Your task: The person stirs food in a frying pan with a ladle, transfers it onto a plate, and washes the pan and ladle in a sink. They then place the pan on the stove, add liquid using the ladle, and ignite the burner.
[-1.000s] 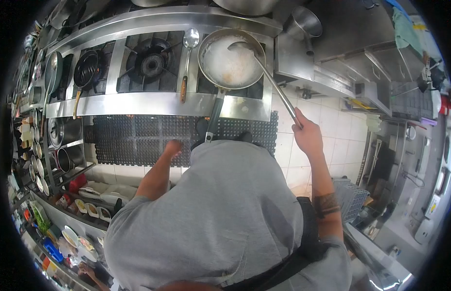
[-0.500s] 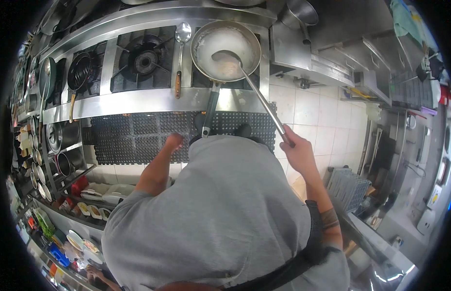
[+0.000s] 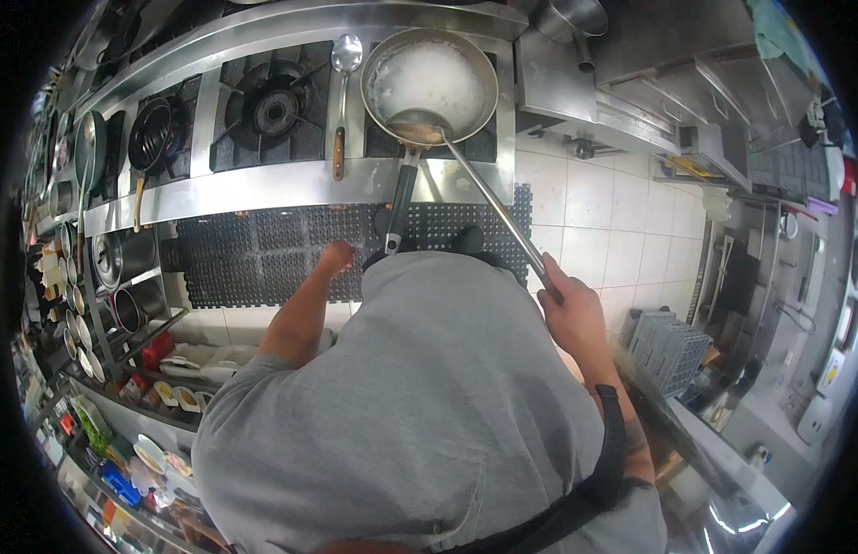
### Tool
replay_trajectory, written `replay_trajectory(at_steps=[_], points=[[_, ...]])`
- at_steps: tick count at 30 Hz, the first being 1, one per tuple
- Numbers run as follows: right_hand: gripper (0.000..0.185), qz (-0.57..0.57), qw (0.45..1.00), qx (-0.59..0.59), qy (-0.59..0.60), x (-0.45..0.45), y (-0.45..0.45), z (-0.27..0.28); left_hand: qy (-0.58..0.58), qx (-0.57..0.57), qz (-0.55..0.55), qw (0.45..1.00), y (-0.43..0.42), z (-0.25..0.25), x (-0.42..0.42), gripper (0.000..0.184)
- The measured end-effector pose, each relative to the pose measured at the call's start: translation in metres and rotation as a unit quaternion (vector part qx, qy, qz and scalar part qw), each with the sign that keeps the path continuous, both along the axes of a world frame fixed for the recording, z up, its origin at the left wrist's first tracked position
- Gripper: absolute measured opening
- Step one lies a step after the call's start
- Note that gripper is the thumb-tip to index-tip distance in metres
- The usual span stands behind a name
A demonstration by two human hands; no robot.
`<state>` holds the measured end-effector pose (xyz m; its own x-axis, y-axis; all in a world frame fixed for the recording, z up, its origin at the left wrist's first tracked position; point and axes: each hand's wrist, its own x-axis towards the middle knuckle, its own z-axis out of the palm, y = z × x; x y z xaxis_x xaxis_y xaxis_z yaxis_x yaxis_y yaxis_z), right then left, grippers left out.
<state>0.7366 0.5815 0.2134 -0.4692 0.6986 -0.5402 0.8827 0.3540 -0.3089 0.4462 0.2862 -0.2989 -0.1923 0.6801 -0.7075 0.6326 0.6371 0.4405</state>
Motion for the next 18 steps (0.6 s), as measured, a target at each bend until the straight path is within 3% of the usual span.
replay_trajectory(at_steps=[3, 4, 5, 6, 7, 8, 9, 12, 13, 14, 18], points=[[0.057, 0.001, 1.000, 0.005, 0.000, 0.008, 0.000, 0.002, 0.013, -0.013, -0.008, 1.000, -0.004, 0.011, 0.003, 0.026], [0.057, -0.001, 1.000, 0.004, 0.006, 0.010, 0.000, 0.002, 0.089, 0.113, -0.087, 0.986, -0.011, 0.013, 0.001, 0.016], [0.057, -0.004, 1.000, 0.002, 0.013, 0.012, 0.000, 0.002, 0.163, 0.236, -0.164, 0.944, -0.015, 0.015, 0.000, 0.023], [0.057, -0.003, 1.000, 0.002, 0.012, 0.012, 0.000, 0.002, 0.163, 0.236, -0.163, 0.944, -0.012, 0.020, 0.002, 0.023], [0.057, -0.001, 1.000, 0.003, 0.019, 0.012, 0.000, 0.003, 0.134, 0.137, -0.159, 0.968, -0.008, 0.026, 0.004, 0.018], [0.057, 0.000, 1.000, 0.004, 0.025, 0.012, 0.000, 0.003, 0.103, 0.037, -0.153, 0.982, -0.004, 0.032, 0.005, 0.031], [0.057, 0.001, 1.000, 0.003, 0.025, 0.014, 0.001, 0.002, 0.103, 0.037, -0.152, 0.982, -0.004, 0.026, 0.004, 0.031], [0.057, 0.017, 0.999, 0.015, 0.043, 0.018, 0.003, 0.000, -0.011, -0.035, -0.008, 0.999, -0.006, 0.018, 0.005, 0.033], [0.057, 0.015, 0.999, 0.014, 0.047, 0.017, 0.003, 0.001, 0.028, 0.036, -0.045, 0.998, -0.009, 0.021, 0.004, 0.022], [0.057, 0.012, 0.999, 0.013, 0.050, 0.017, 0.004, 0.002, 0.066, 0.106, -0.081, 0.989, -0.010, 0.025, 0.004, 0.027], [0.056, 0.017, 0.999, 0.020, 0.042, 0.017, 0.007, 0.000, 0.114, 0.162, -0.114, 0.974, -0.015, 0.008, 0.008, 0.025]])
